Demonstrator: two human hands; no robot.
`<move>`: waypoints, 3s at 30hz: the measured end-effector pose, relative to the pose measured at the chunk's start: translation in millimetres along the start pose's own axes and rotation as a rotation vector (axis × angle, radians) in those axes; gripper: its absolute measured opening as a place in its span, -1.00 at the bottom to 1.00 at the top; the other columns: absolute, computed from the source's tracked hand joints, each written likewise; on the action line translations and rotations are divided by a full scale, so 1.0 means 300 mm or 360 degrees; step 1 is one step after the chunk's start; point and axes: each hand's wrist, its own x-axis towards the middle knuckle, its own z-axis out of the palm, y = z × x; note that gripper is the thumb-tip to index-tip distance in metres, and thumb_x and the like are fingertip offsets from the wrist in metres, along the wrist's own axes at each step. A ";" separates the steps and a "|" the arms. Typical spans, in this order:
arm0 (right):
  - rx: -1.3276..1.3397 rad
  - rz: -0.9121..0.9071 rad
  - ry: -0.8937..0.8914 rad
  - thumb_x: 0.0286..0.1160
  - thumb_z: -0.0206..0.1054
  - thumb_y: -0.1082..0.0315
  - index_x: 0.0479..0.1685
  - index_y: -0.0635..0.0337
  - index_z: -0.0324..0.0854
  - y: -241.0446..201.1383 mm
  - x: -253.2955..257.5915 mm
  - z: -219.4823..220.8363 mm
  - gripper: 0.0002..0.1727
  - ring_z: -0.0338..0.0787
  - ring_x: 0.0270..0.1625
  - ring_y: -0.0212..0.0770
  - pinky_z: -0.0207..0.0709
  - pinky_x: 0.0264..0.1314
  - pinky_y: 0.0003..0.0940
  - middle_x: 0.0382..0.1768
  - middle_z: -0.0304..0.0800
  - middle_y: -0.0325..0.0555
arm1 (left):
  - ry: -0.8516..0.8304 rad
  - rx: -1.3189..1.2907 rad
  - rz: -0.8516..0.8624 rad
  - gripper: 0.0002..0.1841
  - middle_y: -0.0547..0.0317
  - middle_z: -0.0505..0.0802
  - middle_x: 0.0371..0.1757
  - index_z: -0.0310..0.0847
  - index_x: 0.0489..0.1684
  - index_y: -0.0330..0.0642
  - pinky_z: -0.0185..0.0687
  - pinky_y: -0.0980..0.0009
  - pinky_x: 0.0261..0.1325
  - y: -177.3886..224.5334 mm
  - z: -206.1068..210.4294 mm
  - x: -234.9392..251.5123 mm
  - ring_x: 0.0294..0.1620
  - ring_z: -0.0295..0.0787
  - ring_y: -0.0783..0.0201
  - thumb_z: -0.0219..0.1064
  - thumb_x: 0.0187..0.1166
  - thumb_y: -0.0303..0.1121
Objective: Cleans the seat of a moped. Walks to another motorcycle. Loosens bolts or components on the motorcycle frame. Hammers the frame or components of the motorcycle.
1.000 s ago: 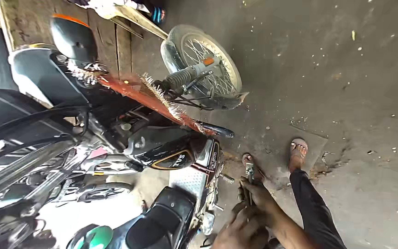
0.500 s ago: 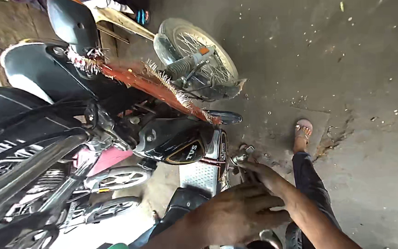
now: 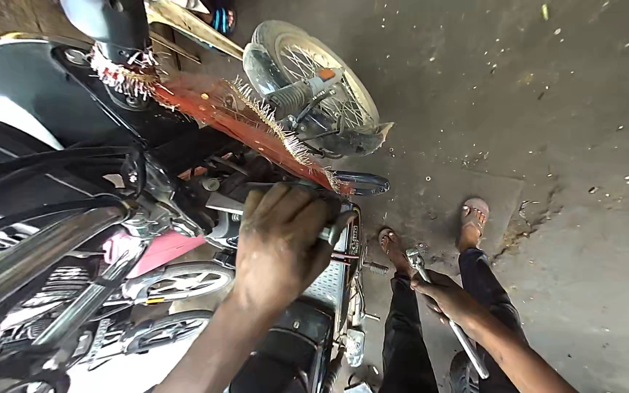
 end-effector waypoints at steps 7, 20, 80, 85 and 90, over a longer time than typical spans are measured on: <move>-0.0152 -0.0045 0.0023 0.77 0.22 0.15 0.01 0.07 0.53 0.083 0.007 -0.013 -0.81 0.33 -0.74 -0.40 0.30 -0.69 -0.51 -0.65 0.33 -0.32 | -0.0072 0.0022 -0.0176 -0.54 -0.03 0.76 -0.37 0.65 -0.57 -0.24 0.50 0.01 -0.08 -0.074 0.040 -0.037 -0.21 0.70 -0.03 0.26 0.72 -0.07; -0.0840 -0.0530 0.0427 0.72 0.03 -0.27 -0.08 0.03 0.67 0.177 -0.041 0.048 -0.44 0.62 -0.44 -0.25 0.53 -0.32 -0.20 -0.49 0.59 -0.23 | -0.0126 0.0383 -0.0213 -0.53 -0.12 0.71 -0.42 0.53 -0.60 -0.29 0.58 -0.07 -0.20 -0.150 0.061 -0.086 -0.24 0.73 -0.17 0.17 0.72 -0.11; 0.1230 -0.1028 -0.0470 0.63 0.15 -0.35 -0.55 -0.12 0.39 -0.218 -0.163 0.439 -0.44 0.12 -0.78 -0.65 0.01 -0.82 -0.71 -0.69 0.17 -0.55 | 0.0094 0.0471 -0.0414 -0.45 -0.10 0.74 -0.54 0.57 -0.66 -0.29 0.59 -0.02 -0.36 -0.156 0.100 -0.067 -0.40 0.77 -0.10 0.09 0.81 -0.10; 0.1319 -0.1092 -0.0613 0.63 0.15 -0.34 -0.54 -0.09 0.38 -0.282 -0.156 0.505 -0.43 0.12 -0.77 -0.63 0.02 -0.80 -0.69 -0.69 0.17 -0.54 | 0.0216 0.0468 -0.0408 -0.47 -0.06 0.71 -0.59 0.52 -0.72 -0.26 0.55 0.05 -0.42 -0.162 0.096 -0.059 -0.47 0.74 -0.04 0.10 0.81 -0.20; 0.1283 -0.1144 -0.0686 0.64 0.13 -0.34 -0.52 -0.08 0.38 -0.295 -0.143 0.538 -0.43 0.11 -0.77 -0.62 0.02 -0.80 -0.68 -0.69 0.15 -0.53 | 0.0237 0.0495 -0.0417 -0.48 -0.03 0.72 -0.58 0.54 -0.71 -0.25 0.58 0.07 -0.39 -0.158 0.097 -0.058 -0.44 0.76 -0.02 0.09 0.81 -0.21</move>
